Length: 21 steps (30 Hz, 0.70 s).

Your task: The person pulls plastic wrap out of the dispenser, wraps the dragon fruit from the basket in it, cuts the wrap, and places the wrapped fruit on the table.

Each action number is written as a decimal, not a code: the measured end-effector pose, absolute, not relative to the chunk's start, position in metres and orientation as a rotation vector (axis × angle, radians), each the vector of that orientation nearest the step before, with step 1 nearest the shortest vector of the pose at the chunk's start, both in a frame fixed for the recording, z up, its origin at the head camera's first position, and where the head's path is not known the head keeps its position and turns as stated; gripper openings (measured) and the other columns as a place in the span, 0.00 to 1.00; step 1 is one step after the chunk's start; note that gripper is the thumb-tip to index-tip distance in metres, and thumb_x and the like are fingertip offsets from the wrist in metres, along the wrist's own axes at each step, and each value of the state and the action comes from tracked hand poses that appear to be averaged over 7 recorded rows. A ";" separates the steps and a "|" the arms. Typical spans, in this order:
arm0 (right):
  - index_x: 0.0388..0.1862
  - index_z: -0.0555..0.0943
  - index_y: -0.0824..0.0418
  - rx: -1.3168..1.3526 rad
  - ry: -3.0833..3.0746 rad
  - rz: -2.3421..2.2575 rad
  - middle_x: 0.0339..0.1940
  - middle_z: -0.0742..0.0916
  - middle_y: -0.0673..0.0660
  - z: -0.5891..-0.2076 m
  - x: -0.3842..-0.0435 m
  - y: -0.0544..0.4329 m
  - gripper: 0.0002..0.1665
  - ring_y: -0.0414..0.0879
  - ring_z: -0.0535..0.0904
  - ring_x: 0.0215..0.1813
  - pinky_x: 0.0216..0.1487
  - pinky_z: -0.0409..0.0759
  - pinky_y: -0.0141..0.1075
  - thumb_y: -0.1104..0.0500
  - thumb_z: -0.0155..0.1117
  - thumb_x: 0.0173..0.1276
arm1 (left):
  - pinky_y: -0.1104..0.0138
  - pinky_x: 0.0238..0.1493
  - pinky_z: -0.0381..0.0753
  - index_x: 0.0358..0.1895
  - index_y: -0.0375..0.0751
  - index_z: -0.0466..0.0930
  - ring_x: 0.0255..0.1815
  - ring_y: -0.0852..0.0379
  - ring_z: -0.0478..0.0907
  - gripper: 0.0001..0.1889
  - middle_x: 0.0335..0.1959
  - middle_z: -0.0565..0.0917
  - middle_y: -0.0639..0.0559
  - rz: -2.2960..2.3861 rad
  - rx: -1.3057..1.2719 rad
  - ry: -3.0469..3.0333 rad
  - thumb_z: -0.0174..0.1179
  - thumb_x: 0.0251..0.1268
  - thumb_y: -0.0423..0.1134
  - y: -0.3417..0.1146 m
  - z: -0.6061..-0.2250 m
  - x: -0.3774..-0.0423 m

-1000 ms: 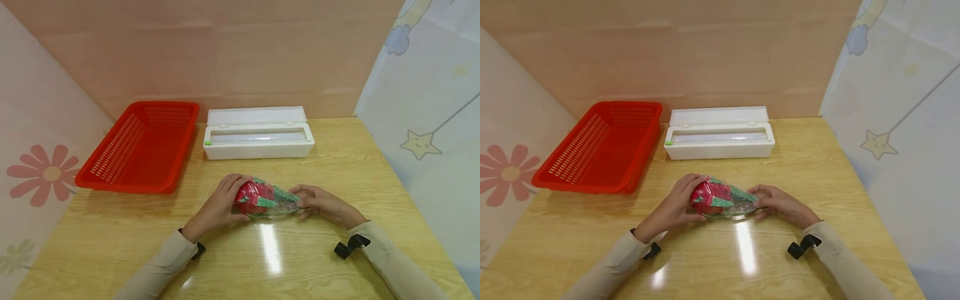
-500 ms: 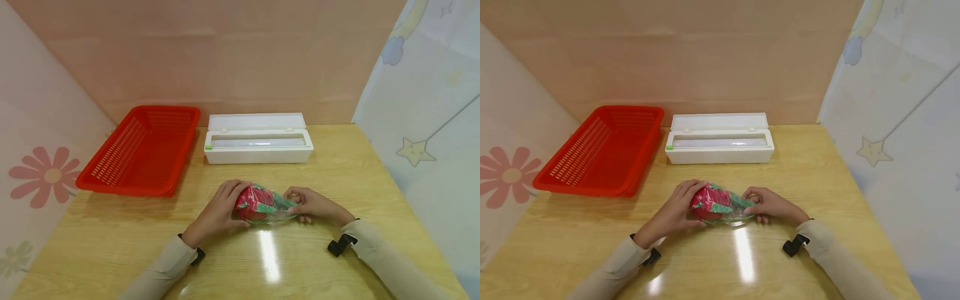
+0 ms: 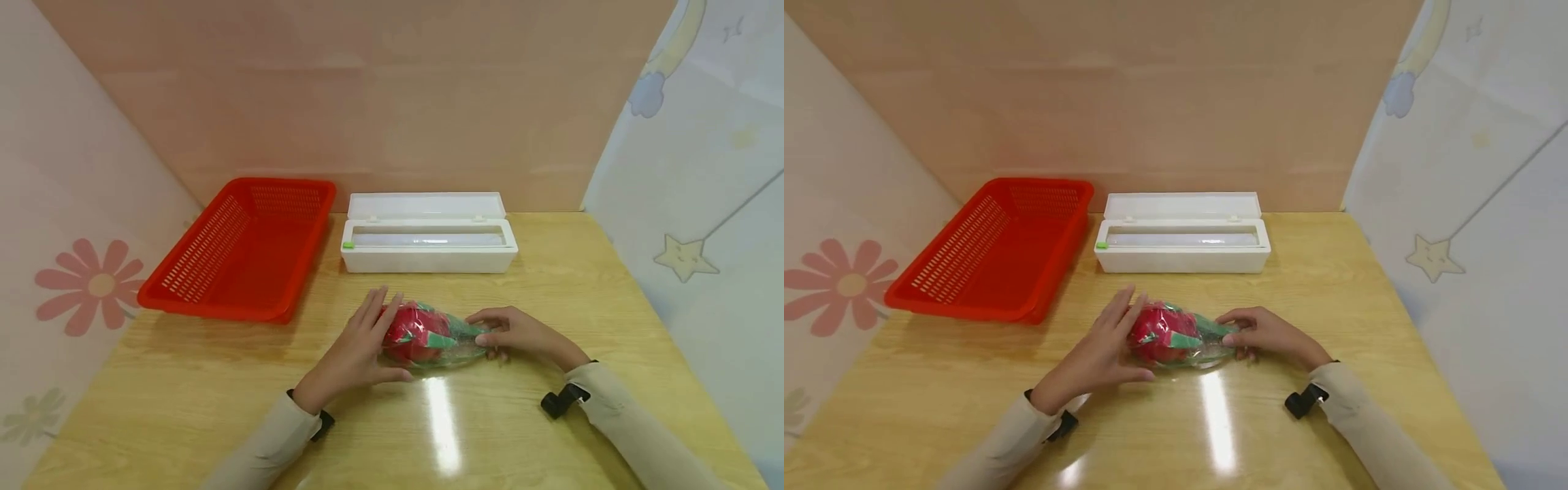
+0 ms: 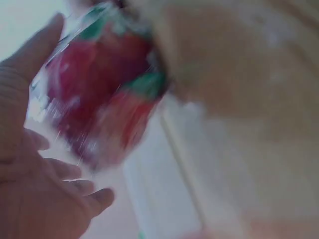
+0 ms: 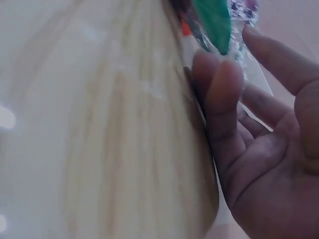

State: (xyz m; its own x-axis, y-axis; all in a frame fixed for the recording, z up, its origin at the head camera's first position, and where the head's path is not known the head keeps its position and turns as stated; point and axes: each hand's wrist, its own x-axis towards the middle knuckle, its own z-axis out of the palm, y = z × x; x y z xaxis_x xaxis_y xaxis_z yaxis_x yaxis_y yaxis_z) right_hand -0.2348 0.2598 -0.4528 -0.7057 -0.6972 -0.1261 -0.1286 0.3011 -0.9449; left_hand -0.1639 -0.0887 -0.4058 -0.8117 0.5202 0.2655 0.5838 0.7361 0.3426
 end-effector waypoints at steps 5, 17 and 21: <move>0.71 0.69 0.67 -0.796 2.061 -1.446 0.40 0.84 0.67 -0.452 -0.232 0.272 0.27 0.51 0.83 0.31 0.29 0.85 0.47 0.61 0.56 0.77 | 0.42 0.76 0.49 0.77 0.34 0.55 0.79 0.34 0.48 0.45 0.78 0.56 0.33 -0.501 -0.693 -2.522 0.58 0.69 0.61 -0.136 -0.381 -0.163; 0.67 0.72 0.72 -0.815 2.202 -1.544 0.49 0.82 0.70 -0.461 -0.229 0.274 0.22 0.53 0.83 0.32 0.31 0.85 0.44 0.62 0.53 0.79 | 0.40 0.50 0.76 0.51 0.22 0.79 0.37 0.32 0.82 0.20 0.27 0.84 0.33 -0.226 -0.219 -2.635 0.68 0.62 0.36 -0.187 -0.387 -0.161; 0.66 0.72 0.73 -0.797 2.202 -1.565 0.55 0.80 0.71 -0.466 -0.227 0.273 0.22 0.52 0.83 0.34 0.31 0.85 0.44 0.62 0.53 0.79 | 0.41 0.49 0.76 0.51 0.22 0.79 0.37 0.33 0.82 0.19 0.29 0.85 0.33 -0.252 -0.225 -2.636 0.68 0.62 0.33 -0.181 -0.391 -0.161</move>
